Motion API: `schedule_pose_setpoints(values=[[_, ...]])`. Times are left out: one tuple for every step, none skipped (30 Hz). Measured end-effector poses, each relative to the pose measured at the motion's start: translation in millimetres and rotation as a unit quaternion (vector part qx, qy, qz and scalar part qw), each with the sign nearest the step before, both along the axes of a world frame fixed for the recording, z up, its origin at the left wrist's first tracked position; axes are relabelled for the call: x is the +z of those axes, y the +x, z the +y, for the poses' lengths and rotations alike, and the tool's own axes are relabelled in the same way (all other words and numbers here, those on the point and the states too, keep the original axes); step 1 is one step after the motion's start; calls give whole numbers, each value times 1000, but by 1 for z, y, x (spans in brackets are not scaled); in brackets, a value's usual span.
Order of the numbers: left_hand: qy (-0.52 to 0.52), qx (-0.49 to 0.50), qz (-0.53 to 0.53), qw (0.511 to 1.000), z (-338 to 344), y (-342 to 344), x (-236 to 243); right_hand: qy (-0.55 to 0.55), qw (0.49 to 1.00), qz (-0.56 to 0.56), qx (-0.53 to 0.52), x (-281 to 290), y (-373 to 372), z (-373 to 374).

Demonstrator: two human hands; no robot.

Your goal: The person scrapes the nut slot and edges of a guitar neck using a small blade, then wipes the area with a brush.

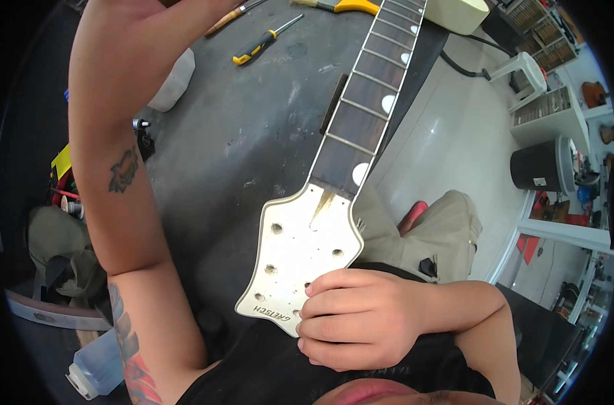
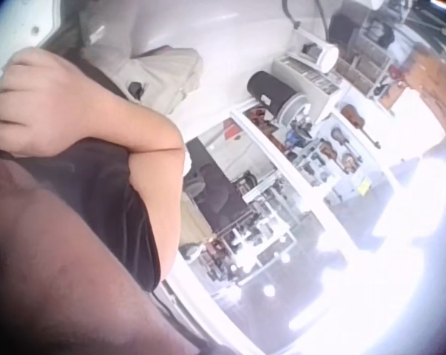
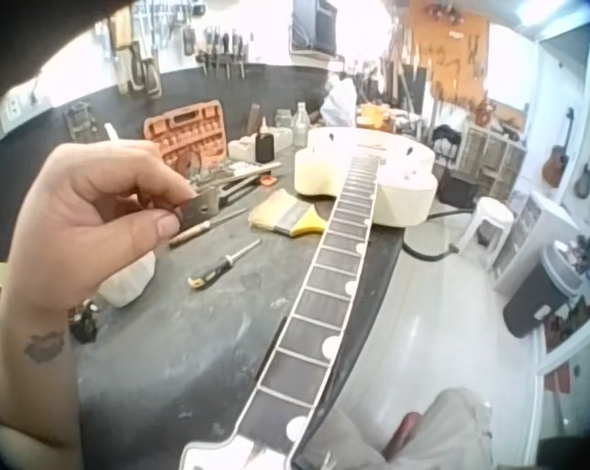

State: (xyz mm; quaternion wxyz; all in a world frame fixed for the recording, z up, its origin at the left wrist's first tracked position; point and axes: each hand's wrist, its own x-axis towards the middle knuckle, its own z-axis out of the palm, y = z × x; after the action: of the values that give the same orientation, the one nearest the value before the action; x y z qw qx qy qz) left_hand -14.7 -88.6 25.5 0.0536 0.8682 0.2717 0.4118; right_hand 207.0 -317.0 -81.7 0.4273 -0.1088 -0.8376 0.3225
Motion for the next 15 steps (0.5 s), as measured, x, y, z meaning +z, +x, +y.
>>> schedule_pose_setpoints(values=[[-14,-13,-14,1000,4,-5,-2,2,1000,-2,0,1,0,1],[-26,-26,-29,999,9,-9,-2,30,999,-4,-45,2,-1,4],[-41,-27,-36,998,11,-11,-1,59,994,-6,-91,4,-1,6],[-46,-26,-35,998,11,-11,0,62,994,-4,-91,4,-2,9],[-51,-26,-36,998,12,-12,1,69,988,-3,-138,4,-3,13],[-46,-33,-63,996,12,-12,-2,76,980,-1,-186,4,-4,15],[-42,-39,-77,995,10,-9,0,80,979,0,-188,2,-4,17],[-36,-45,-91,994,8,-4,5,75,978,1,-193,-2,-4,17],[-89,-31,-102,990,-2,-2,12,69,978,2,-198,-4,-4,18],[-117,-23,-106,987,-3,-2,11,70,978,3,-198,-4,-5,18],[-144,-16,-111,983,-4,-1,11,62,980,-2,-188,-3,-5,18],[-103,-47,-110,987,8,-2,0,54,982,-7,-179,-3,-4,17],[-85,-61,-108,989,5,2,-1,52,983,-5,-179,-1,-3,18],[-67,-75,-106,989,2,7,0,44,986,1,-161,2,-1,20],[-54,-15,-19,998,-10,11,2,37,989,7,-144,3,2,22]])
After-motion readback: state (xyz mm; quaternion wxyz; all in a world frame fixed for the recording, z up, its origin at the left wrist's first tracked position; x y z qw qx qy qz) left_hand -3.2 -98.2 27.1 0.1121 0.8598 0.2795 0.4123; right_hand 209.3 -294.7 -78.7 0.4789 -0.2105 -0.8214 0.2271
